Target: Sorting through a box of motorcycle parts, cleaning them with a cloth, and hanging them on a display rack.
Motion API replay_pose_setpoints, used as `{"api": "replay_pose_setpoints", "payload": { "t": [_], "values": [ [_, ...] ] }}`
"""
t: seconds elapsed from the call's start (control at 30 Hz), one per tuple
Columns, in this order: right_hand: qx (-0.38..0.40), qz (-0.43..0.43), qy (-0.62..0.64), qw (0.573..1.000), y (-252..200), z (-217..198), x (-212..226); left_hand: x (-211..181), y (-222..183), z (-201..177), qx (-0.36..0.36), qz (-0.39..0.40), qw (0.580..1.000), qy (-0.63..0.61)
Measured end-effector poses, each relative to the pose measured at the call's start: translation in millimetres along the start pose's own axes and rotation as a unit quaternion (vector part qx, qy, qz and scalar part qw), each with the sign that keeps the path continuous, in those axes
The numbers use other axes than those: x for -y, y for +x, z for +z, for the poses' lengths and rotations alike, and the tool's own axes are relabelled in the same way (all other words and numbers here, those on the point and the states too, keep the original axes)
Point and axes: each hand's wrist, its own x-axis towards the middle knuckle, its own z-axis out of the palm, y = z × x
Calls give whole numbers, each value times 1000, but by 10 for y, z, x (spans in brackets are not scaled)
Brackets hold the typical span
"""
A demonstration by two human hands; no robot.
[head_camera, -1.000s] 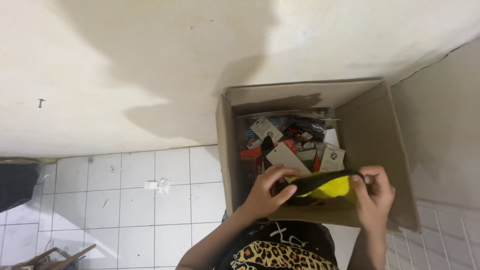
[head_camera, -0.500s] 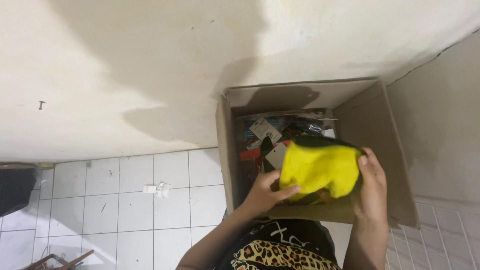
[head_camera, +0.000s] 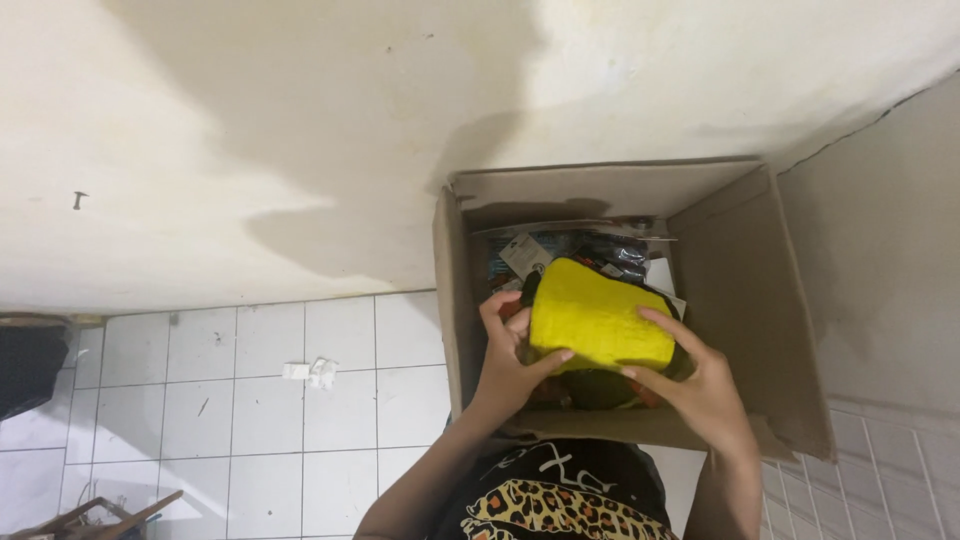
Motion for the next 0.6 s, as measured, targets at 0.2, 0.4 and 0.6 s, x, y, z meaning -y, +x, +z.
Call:
{"api": "replay_pose_setpoints", "payload": {
  "t": [0.2, 0.4, 0.6],
  "values": [
    [-99, -104, -183, 972, 29, -22, -251, -119, -12, 32, -18, 60, 995, 84],
    [-75, -159, -32, 984, -12, -79, -134, -25, -13, 24, -20, 54, 974, 221],
    [-139, -105, 134, 976, 45, 43, -174, 66, 9, 38, -38, 34, 999, 3]
  ]
}}
